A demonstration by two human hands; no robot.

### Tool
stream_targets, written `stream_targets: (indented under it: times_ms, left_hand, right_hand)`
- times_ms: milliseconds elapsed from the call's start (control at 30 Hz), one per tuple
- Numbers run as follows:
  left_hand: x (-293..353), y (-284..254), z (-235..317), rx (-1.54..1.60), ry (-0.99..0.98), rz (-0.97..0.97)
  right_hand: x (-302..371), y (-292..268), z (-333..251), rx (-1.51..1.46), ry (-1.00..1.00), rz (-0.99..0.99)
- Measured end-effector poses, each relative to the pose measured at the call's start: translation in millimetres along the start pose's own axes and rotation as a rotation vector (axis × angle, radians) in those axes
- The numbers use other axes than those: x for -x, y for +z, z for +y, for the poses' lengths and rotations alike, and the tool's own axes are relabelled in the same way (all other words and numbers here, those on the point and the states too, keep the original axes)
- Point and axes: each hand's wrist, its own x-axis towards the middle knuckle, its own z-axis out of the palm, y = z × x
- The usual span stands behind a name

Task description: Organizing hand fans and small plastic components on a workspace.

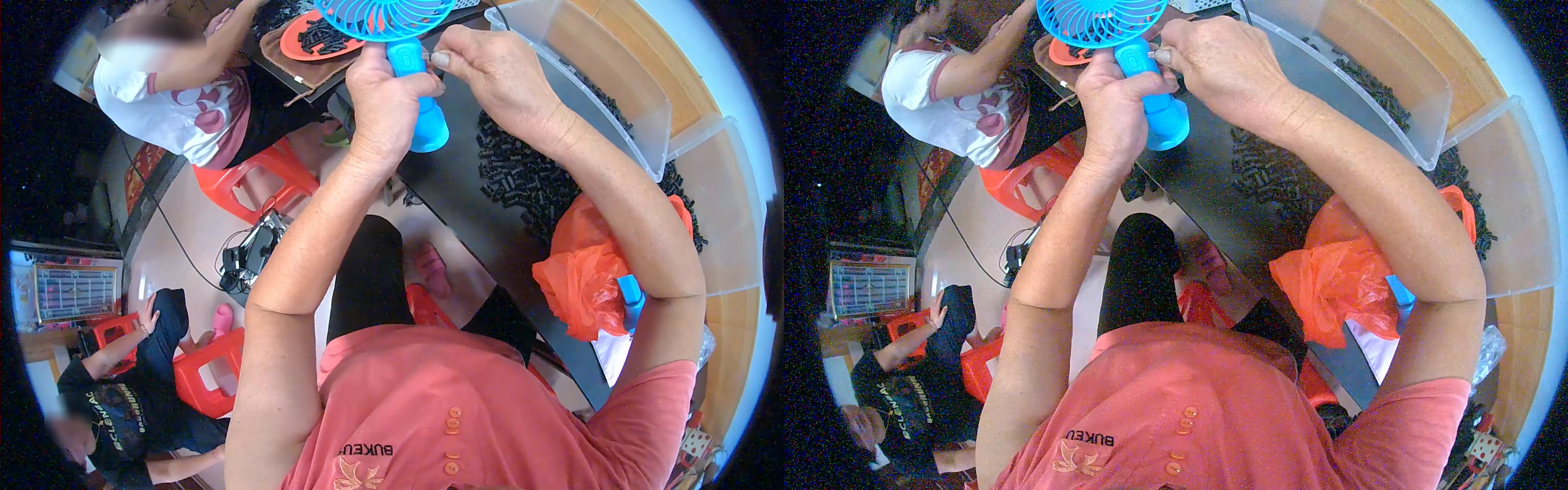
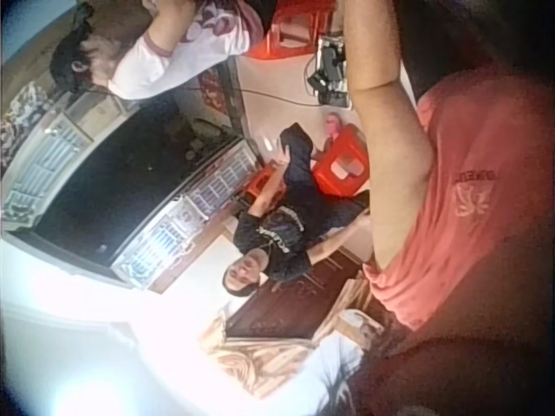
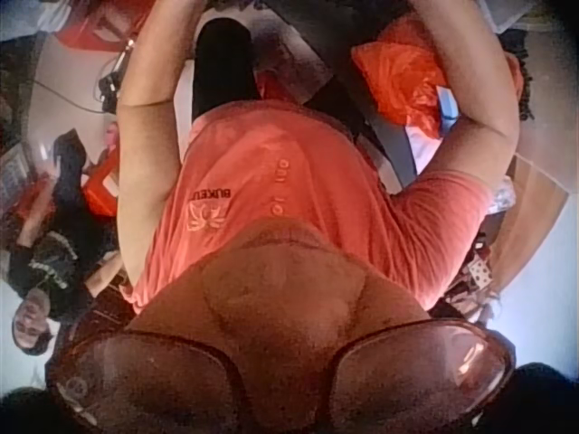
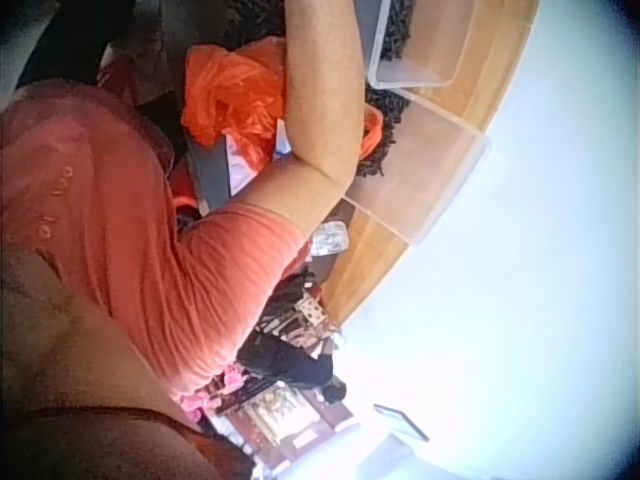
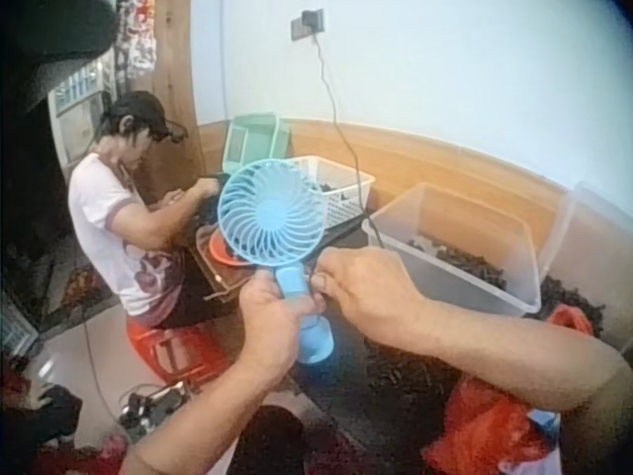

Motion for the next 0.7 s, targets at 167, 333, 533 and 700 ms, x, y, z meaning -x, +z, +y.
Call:
stream_targets:
  times_ms: [167, 333, 533, 700]
  left_hand:
    - [-5, -3, 1, -0.195, 0.000, -0.076]
    - [-5, 1, -3, -0.158, -0.010, -0.115]
    - [-4, 3, -5, -0.227, 0.034, -0.087]
    - [-5, 5, -7, -0.299, 0.114, -0.053]
  right_hand:
    - [4, 6, 4, 0.096, -0.039, 0.051]
    - [8, 14, 9, 0.089, -0.015, 0.068]
    - [6, 20, 7, 0.060, -0.003, 0.097]
    - [5, 23, 8, -0.003, -0.013, 0.179]
